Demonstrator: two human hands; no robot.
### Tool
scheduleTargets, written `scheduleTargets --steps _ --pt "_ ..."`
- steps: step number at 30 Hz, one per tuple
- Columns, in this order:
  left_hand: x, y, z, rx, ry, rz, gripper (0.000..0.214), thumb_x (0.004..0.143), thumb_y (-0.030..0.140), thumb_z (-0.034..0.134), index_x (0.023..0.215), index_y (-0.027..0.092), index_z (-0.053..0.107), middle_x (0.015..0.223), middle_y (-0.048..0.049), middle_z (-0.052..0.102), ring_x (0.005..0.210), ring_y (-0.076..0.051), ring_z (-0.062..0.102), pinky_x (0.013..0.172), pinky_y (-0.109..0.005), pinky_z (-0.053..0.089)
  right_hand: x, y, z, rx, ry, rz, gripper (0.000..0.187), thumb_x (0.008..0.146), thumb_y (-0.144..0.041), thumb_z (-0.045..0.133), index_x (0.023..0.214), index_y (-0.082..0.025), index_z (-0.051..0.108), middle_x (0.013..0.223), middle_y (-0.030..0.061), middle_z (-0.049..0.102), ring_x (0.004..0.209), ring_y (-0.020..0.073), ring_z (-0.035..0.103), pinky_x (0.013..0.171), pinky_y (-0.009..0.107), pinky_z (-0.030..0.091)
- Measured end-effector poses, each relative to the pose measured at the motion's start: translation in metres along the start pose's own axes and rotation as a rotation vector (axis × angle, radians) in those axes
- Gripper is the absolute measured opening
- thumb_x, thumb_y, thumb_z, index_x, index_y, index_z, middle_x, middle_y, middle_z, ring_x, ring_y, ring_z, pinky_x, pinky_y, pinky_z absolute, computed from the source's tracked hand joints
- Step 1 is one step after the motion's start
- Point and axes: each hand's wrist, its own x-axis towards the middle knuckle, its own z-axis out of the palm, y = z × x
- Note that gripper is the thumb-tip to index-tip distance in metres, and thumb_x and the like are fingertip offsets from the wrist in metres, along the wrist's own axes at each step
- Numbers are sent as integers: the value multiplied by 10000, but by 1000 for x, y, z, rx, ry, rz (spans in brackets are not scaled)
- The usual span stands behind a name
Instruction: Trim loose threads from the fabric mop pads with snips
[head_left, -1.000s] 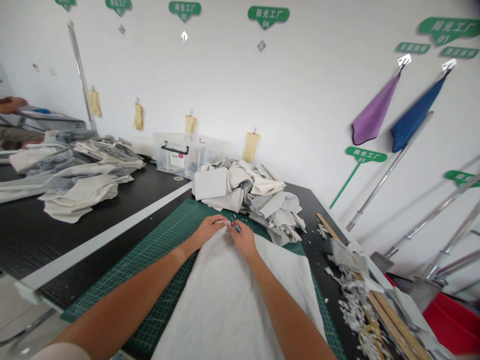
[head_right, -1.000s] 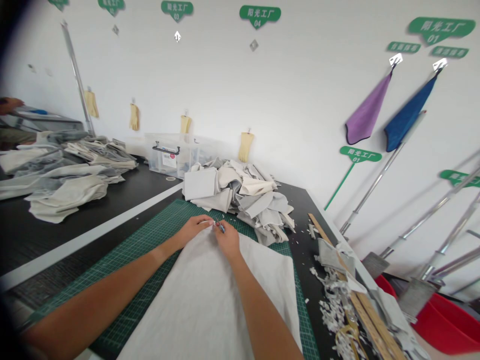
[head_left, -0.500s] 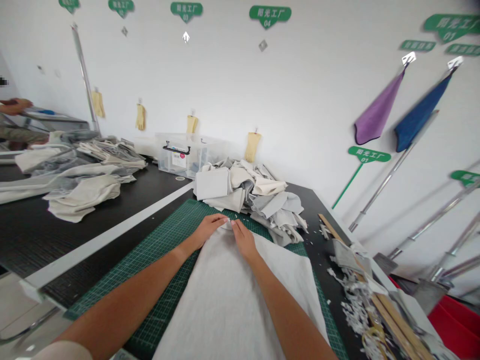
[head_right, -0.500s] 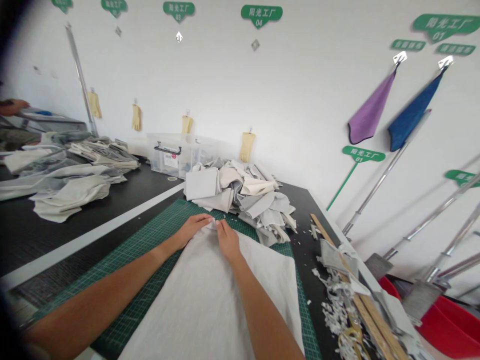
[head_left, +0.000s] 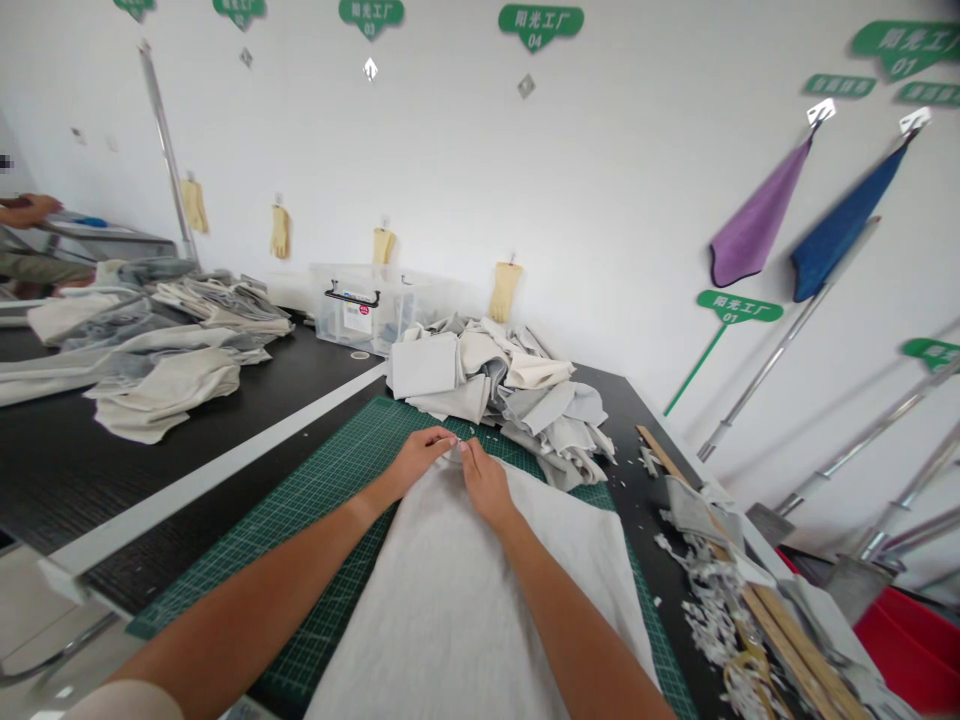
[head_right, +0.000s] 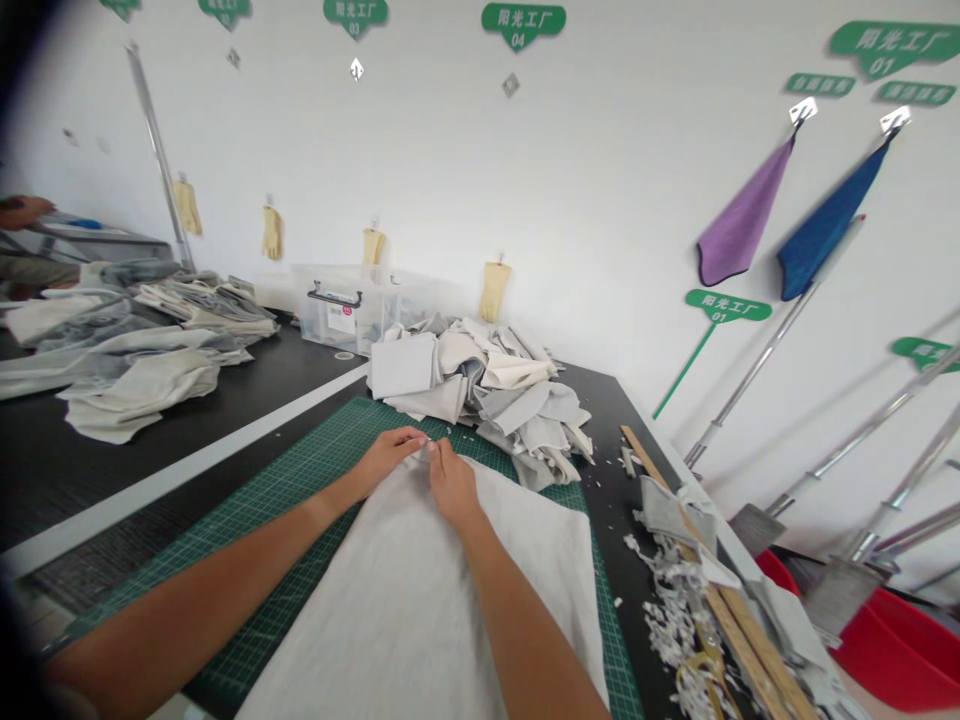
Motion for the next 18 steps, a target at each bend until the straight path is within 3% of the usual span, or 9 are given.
scheduleTargets --steps 18 --pt "-2 0 4 21 16 -10 283 850 403 601 908 164 742 914 -49 733 864 -190 635 806 -273 476 -1 1 0 -87 -4 -38 384 1082 -456 177 989 -235 477 809 24 662 698 192 626 599 285 311"
